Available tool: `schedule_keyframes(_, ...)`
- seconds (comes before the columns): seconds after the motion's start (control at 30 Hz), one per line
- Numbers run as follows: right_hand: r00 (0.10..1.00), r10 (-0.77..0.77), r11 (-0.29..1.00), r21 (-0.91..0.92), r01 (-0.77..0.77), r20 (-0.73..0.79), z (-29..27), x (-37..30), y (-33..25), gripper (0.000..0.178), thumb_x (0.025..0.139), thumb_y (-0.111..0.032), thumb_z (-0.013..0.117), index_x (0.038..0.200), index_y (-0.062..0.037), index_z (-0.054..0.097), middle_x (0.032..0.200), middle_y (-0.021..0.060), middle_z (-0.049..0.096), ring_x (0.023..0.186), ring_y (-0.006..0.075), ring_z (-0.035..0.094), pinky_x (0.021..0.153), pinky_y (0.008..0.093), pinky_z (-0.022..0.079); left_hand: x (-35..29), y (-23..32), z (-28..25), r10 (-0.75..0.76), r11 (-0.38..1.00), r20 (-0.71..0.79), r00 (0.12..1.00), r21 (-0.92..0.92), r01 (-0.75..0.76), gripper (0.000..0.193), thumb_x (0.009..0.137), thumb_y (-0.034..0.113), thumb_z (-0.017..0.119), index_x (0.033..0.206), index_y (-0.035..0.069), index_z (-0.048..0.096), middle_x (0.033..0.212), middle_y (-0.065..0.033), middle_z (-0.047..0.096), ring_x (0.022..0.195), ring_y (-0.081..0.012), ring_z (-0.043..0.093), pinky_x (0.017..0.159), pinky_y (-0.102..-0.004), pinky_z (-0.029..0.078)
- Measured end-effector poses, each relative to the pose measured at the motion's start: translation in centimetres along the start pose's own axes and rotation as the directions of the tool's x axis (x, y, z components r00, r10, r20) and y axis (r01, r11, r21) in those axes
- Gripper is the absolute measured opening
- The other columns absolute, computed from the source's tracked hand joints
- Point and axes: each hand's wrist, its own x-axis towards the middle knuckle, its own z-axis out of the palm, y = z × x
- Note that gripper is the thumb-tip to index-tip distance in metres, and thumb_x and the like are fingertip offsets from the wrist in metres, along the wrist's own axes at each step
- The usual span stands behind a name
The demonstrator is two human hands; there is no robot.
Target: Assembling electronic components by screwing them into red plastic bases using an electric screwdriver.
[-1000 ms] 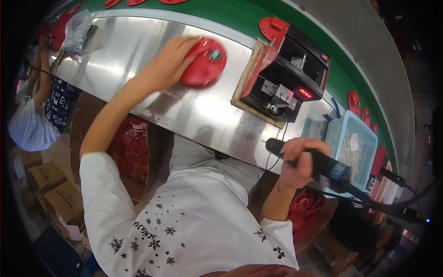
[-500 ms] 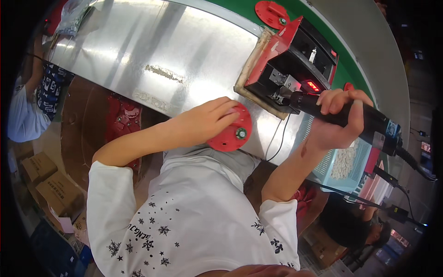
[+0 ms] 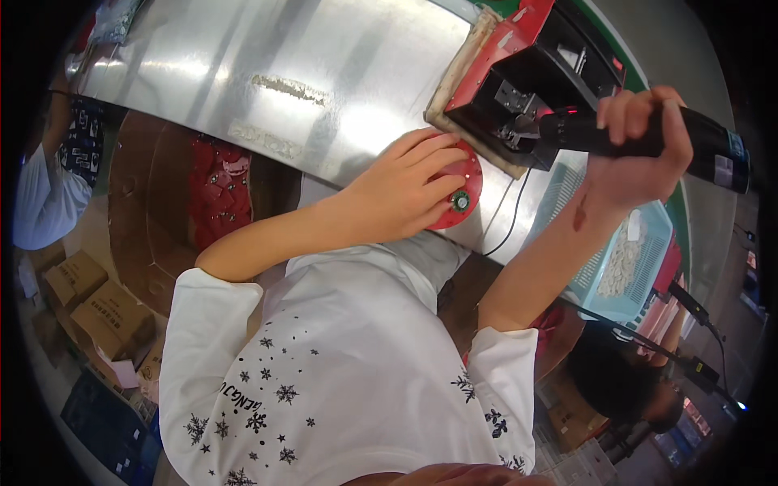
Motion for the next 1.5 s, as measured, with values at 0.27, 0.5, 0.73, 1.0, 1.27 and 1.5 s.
schedule_keyframes(0.27,0.985,-0.163,0.981,0.112,0.157,0.051,-0.6,-6.2,0.1,0.022,0.079,-0.015,0.045,0.094,0.0009,0.048,0.053,0.0079,0.041,0.041,0.0166,0.038,0.045,0.0325,0.038,-0.8,1.2,3.0,-0.090,0.996,-0.105,0.990,0.018,0.092,0.019,0.068,0.020,0.068,0.073,0.005,0.058,0.102,-0.0095,0.053,0.108,-0.0266,0.046,0.096,-0.0502,0.032)
schedule_keyframes(0.5,0.988,-0.128,0.990,0.043,0.132,-0.085,-3.1,-11.0,0.5,0.025,0.077,-0.021,0.046,0.092,-0.0041,0.055,0.054,0.0046,0.040,0.043,0.0150,0.038,0.049,0.0312,0.034,-1.1,1.4,3.2,-0.084,0.994,-0.092,0.992,0.063,0.090,0.016,0.068,0.019,0.067,0.070,0.006,0.058,0.104,-0.0094,0.052,0.110,-0.0284,0.043,0.096,-0.0519,0.031)
schedule_keyframes(0.73,0.995,-0.066,0.995,0.066,0.071,-0.079,-3.6,-11.8,1.2,0.025,0.078,-0.021,0.045,0.092,-0.0032,0.055,0.055,0.0044,0.039,0.044,0.0146,0.038,0.049,0.0308,0.035,-1.3,1.7,2.8,-0.079,0.995,-0.050,0.996,0.065,0.082,0.014,0.068,0.016,0.068,0.074,0.006,0.059,0.107,-0.0092,0.052,0.110,-0.0280,0.043,0.097,-0.0516,0.030)
schedule_keyframes(1.0,0.995,-0.045,0.995,0.090,0.052,-0.086,-3.5,-11.3,1.4,0.025,0.078,-0.022,0.045,0.091,-0.0037,0.056,0.055,0.0043,0.040,0.044,0.0146,0.038,0.050,0.0314,0.035,-1.2,1.2,3.1,-0.176,0.984,-0.146,0.974,-0.066,0.168,0.021,0.066,0.017,0.070,0.081,0.008,0.059,0.111,-0.0089,0.051,0.114,-0.0280,0.043,0.098,-0.0484,0.030)
schedule_keyframes(1.27,0.999,-0.027,0.995,0.098,0.031,-0.043,-3.3,-10.7,1.9,0.025,0.078,-0.022,0.045,0.091,-0.0043,0.057,0.055,0.0042,0.040,0.043,0.0143,0.038,0.048,0.0308,0.034,-1.4,0.9,3.4,-0.170,0.985,-0.124,0.978,-0.045,0.166,0.018,0.064,0.020,0.070,0.072,0.008,0.059,0.111,-0.0077,0.051,0.113,-0.0277,0.043,0.098,-0.0474,0.030)
schedule_keyframes(1.5,1.000,-0.014,0.996,0.089,0.017,-0.027,-3.0,-10.7,2.1,0.026,0.079,-0.022,0.045,0.092,-0.0039,0.057,0.055,0.0044,0.040,0.044,0.0143,0.038,0.049,0.0310,0.034,-1.5,1.0,3.6,-0.185,0.983,-0.150,0.971,-0.029,0.183,0.016,0.066,0.020,0.069,0.072,0.008,0.060,0.110,-0.0072,0.052,0.113,-0.0260,0.044,0.098,-0.0467,0.030)
